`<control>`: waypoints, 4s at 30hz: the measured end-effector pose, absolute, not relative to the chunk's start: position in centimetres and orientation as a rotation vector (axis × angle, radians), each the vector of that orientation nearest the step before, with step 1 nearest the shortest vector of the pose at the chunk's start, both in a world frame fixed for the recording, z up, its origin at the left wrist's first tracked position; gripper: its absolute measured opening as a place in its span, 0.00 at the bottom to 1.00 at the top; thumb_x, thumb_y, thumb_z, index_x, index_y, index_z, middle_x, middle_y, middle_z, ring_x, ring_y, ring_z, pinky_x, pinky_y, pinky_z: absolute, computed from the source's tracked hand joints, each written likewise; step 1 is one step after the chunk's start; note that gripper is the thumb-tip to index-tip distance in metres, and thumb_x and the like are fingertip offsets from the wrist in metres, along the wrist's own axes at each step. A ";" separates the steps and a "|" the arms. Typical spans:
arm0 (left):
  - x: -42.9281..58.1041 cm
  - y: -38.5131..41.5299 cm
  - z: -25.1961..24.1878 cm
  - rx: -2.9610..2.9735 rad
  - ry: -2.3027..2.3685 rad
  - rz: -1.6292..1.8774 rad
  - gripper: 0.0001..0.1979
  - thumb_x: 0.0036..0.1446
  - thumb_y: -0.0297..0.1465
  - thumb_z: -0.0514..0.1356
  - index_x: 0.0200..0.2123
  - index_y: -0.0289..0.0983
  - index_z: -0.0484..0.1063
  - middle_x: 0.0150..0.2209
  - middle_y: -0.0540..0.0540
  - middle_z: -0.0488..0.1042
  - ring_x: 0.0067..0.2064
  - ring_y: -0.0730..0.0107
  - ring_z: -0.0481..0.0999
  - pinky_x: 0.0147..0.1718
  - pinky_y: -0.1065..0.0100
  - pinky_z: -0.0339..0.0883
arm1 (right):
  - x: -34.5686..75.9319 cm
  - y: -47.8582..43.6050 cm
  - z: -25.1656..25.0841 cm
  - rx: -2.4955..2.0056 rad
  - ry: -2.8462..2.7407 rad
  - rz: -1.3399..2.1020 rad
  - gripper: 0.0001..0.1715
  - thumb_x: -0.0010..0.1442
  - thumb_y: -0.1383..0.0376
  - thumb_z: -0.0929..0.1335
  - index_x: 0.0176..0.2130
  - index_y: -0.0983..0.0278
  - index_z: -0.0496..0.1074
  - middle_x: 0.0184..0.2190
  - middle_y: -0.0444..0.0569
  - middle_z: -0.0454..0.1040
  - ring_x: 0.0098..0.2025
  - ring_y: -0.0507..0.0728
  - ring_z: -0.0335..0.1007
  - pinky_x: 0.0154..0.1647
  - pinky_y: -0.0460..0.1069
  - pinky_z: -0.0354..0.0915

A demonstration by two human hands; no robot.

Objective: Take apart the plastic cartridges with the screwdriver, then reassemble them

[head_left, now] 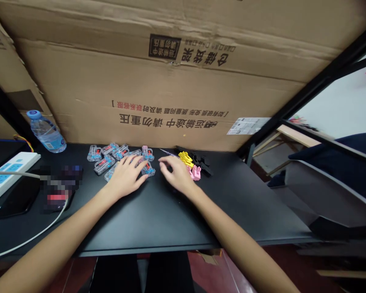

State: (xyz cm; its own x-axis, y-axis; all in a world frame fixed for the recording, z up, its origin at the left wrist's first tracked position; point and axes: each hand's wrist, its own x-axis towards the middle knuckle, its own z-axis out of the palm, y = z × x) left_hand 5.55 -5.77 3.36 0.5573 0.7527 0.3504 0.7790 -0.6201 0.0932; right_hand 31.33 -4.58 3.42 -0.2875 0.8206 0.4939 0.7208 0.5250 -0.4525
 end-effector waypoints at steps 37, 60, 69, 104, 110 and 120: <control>7.3 -8.2 0.9 -2.676 -1.343 -0.639 0.39 0.70 0.48 0.61 0.77 0.35 0.61 0.79 0.32 0.57 0.80 0.35 0.53 0.78 0.35 0.43 | 29.7 -5.4 -2.0 -1.256 -2.342 0.278 0.40 0.76 0.55 0.62 0.79 0.67 0.55 0.75 0.66 0.64 0.76 0.71 0.61 0.77 0.70 0.60; 5.1 -6.9 1.9 -2.548 -1.577 -0.511 0.31 0.74 0.44 0.54 0.74 0.39 0.65 0.64 0.31 0.69 0.64 0.36 0.68 0.64 0.38 0.63 | 29.4 -5.6 -1.4 -1.237 -2.367 0.303 0.39 0.76 0.54 0.63 0.79 0.62 0.57 0.76 0.63 0.63 0.78 0.68 0.59 0.79 0.67 0.57; 5.9 -7.0 -0.5 -2.670 -1.646 -0.759 0.33 0.72 0.40 0.58 0.74 0.34 0.60 0.76 0.28 0.56 0.77 0.37 0.55 0.72 0.38 0.59 | 29.4 -5.6 -1.3 -1.243 -2.368 0.300 0.39 0.76 0.54 0.63 0.79 0.64 0.56 0.75 0.64 0.63 0.77 0.68 0.59 0.79 0.66 0.57; 5.4 -6.5 -1.5 -2.606 -1.634 -0.829 0.32 0.73 0.41 0.58 0.74 0.35 0.62 0.78 0.27 0.56 0.76 0.38 0.61 0.73 0.40 0.61 | 29.4 -5.7 -1.0 -1.256 -2.392 0.289 0.38 0.76 0.55 0.64 0.77 0.65 0.59 0.75 0.64 0.63 0.77 0.69 0.60 0.78 0.66 0.58; 4.9 -6.5 -1.5 -2.613 -1.655 -0.850 0.34 0.73 0.41 0.57 0.76 0.34 0.56 0.76 0.28 0.59 0.76 0.39 0.62 0.72 0.40 0.62 | 29.4 -5.7 -1.0 -1.248 -2.383 0.297 0.37 0.76 0.55 0.64 0.78 0.62 0.59 0.75 0.62 0.64 0.77 0.68 0.60 0.78 0.67 0.58; 3.3 -5.8 -1.7 -2.615 -1.711 -0.805 0.34 0.73 0.44 0.55 0.74 0.31 0.57 0.68 0.27 0.66 0.73 0.39 0.64 0.71 0.39 0.62 | 29.3 -5.8 -0.8 -1.271 -2.385 0.317 0.37 0.76 0.54 0.63 0.77 0.63 0.59 0.75 0.64 0.63 0.77 0.69 0.59 0.78 0.67 0.57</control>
